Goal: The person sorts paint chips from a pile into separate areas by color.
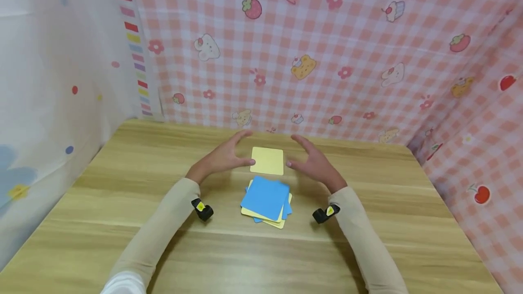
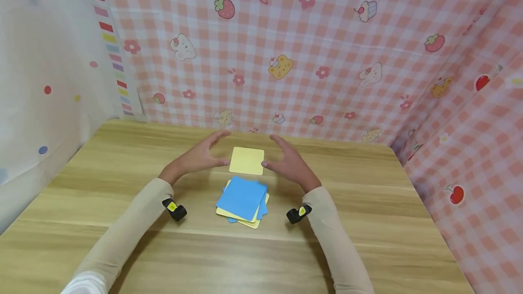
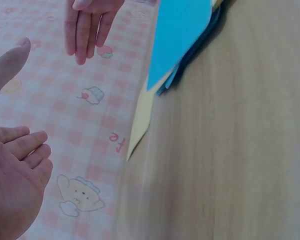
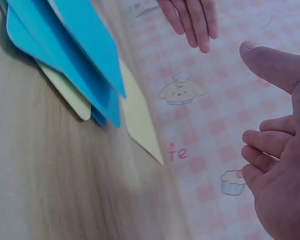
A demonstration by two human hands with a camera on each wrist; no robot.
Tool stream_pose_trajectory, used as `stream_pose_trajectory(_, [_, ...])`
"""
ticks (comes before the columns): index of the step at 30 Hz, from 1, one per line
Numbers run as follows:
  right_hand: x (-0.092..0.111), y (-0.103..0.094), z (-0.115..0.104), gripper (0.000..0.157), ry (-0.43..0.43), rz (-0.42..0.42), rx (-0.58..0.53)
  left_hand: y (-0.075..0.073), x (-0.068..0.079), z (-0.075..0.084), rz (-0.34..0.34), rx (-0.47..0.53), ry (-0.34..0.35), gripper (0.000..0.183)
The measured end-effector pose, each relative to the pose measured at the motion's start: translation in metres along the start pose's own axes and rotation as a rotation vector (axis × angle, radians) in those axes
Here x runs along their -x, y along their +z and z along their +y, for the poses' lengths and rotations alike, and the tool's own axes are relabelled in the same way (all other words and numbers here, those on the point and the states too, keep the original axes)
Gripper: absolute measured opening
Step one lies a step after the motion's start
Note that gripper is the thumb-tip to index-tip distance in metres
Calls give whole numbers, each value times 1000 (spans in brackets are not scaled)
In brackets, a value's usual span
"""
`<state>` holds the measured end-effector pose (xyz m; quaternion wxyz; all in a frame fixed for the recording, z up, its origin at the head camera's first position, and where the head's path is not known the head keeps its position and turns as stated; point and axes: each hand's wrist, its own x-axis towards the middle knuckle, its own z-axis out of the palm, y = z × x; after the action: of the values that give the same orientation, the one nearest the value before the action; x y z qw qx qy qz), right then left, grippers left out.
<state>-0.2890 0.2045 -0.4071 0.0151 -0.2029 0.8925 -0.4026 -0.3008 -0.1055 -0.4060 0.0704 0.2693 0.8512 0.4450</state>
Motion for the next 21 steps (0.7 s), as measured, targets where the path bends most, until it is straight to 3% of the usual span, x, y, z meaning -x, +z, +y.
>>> stream_pose_trajectory(6, [16,-7,-10,83,-27,25,-8,-6,15,4,8,46,21,103])
stream_pose_trajectory(21, [49,-18,-15,86,-77,48,4,3,31,17,5,93,32,99])
